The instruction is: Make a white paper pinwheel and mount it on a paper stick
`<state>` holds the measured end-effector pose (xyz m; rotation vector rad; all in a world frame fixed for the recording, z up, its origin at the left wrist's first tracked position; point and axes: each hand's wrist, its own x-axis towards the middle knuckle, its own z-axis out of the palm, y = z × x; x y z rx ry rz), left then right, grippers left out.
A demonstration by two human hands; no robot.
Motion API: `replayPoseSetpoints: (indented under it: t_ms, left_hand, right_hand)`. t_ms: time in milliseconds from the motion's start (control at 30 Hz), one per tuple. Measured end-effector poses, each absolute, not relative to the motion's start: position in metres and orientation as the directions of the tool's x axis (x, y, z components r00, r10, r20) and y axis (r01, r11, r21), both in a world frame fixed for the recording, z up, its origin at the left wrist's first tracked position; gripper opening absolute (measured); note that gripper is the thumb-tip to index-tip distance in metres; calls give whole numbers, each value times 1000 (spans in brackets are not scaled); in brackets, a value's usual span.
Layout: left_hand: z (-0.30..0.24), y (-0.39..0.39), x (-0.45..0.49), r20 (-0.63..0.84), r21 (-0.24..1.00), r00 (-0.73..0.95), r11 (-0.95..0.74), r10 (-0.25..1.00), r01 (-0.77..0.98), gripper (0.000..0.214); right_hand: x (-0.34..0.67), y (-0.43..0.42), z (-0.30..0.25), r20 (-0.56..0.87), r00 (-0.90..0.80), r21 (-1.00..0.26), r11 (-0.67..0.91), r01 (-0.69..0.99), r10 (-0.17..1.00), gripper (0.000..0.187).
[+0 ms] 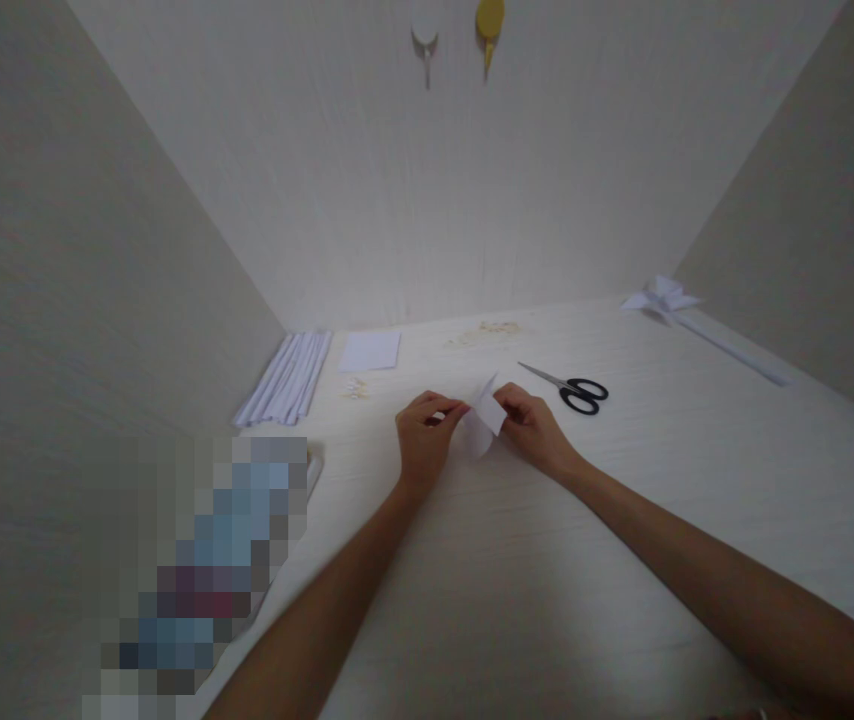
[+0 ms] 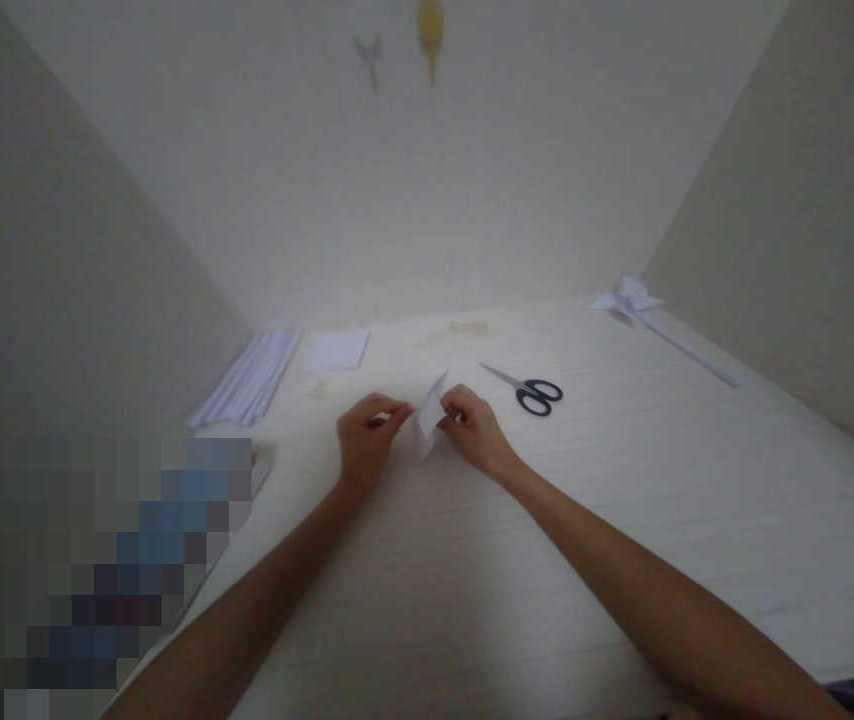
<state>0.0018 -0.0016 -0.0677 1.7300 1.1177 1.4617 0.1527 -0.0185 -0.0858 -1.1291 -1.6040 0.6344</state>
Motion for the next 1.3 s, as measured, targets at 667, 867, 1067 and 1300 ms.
replayPoseSetpoints:
  t_ms: [667,867,1067,1300]
  left_hand:
    - [-66,-1,3,402,903,90,-411,911,121,3]
    - [-64,-3,3,373,920,85,-380,924,101,5]
    - [-62,-3,3,291,947,66,-297,954,125,7]
    - [-64,-1,4,215,966,28,-217,976,143,9]
  right_hand:
    - [151,-21,-80,456,-29,-819,433,377,889,13]
    - [151,-20,-84,449,-19,-832,426,356,893,10]
    - [151,-22,-80,464,-13,-808,429,404,886,8]
    - [148,-25,-74,479,22,-790,420,448,877,11]
